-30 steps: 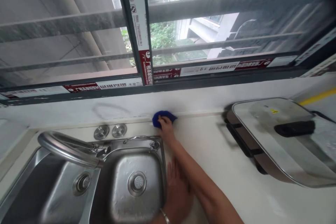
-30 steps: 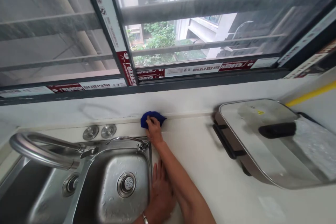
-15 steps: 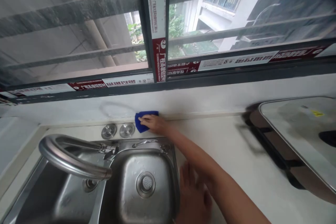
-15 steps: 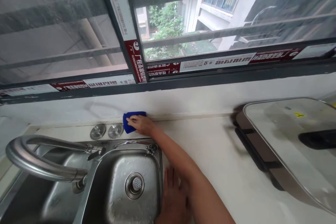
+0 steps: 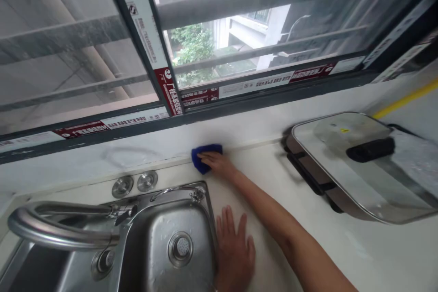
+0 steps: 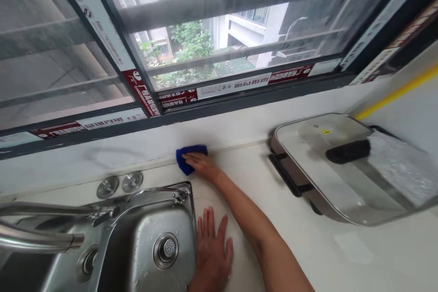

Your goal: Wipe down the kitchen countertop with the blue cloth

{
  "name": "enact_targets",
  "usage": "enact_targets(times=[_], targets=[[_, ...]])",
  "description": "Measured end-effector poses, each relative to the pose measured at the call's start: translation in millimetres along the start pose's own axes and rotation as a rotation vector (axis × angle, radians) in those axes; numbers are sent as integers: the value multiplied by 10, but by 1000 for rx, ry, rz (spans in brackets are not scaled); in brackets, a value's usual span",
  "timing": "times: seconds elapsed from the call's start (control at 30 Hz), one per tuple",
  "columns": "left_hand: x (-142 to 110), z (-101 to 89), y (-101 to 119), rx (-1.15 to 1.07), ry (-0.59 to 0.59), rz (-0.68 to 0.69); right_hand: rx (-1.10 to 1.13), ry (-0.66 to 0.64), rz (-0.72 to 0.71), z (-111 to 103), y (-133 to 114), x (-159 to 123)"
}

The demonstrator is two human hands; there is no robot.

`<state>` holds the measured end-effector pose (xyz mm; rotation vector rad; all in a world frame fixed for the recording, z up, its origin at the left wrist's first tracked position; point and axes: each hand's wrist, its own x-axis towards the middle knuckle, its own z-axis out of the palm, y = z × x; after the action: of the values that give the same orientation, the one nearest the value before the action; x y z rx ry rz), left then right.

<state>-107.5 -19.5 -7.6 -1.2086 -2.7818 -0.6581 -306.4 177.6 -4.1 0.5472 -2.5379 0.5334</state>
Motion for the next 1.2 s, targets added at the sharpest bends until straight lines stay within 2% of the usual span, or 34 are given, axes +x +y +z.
enact_targets(times=[0.13,0.23,0.4,0.47,0.57,0.77,0.97,1.07,1.2], targets=[[20,26,-4,41,58,20,-57,73,184,-418,309,-501],[27,49,-8,62,83,22,-42,221,384,-617,328,-760],[28,95,-24,91,119,23,-18,754,1077,-705,108,-853],[34,111,-33,100,134,26,-61,890,1225,-741,85,-777],[40,131,-42,105,143,34,-91,968,1268,-842,193,-545],[31,196,-61,97,167,30,-72,1025,1272,-1140,529,9],[32,257,-93,83,193,36,-137,1063,1252,-1471,502,119],[39,279,-106,76,206,50,-166,1063,1133,-1520,411,171],[49,330,-125,63,208,34,-159,941,868,-1412,357,212]])
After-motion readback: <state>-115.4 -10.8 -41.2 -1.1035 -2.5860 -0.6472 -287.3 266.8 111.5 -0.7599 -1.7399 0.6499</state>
